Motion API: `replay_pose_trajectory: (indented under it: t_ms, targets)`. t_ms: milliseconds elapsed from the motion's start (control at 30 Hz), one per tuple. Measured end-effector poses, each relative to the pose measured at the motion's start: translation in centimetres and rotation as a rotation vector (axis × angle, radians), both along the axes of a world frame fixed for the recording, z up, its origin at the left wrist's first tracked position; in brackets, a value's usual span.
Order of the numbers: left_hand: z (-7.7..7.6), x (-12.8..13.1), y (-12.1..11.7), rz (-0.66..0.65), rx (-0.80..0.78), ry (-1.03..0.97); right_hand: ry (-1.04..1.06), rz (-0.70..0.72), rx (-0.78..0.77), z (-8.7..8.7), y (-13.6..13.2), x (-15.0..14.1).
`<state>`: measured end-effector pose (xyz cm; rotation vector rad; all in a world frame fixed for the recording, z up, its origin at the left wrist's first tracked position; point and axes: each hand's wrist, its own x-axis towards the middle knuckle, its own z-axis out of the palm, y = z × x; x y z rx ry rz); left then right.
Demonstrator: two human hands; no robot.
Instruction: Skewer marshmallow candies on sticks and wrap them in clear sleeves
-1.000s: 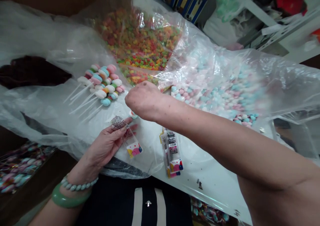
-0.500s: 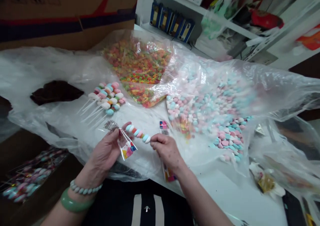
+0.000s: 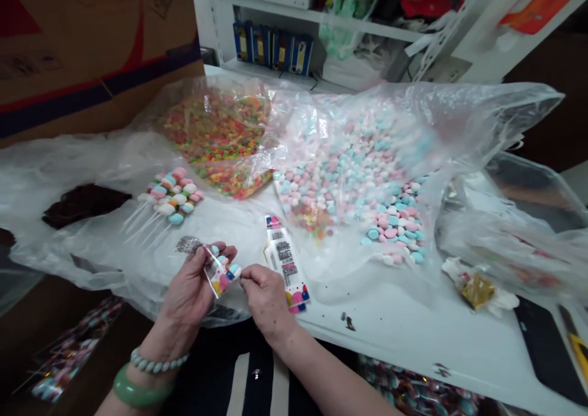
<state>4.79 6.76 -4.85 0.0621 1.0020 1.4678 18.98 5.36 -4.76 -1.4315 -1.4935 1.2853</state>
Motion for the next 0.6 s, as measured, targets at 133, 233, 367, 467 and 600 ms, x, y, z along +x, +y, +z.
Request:
replay_pose_trajectory:
  t_ms: [133,233,367,467,600]
  targets:
    - [-0.1,1.5,0.1,0.082,0.009,0.017,0.019,-0.06,-0.056,0.4,-0.2,-0.8]
    - [0.6,1.4,0.4,0.076,0.046,-0.01,0.077,-0.063,-0.114,0.7,-0.2,-1.2]
    - [1.8,-0.8,1.0,0.036,0.057,-0.104,0.348,-0.114,-0.334,0.0,0.3,-1.0]
    - [2.1,-3.0,1.3,0.129,-0.021,-0.061,0.559,-0.133,-0.404,-1.1,0.7,-0.2]
    - [1.6,-4.1,0.7,0.211,-0.124,0.046,0.685,-0.125,-0.46,-1.9,0.7,1.0]
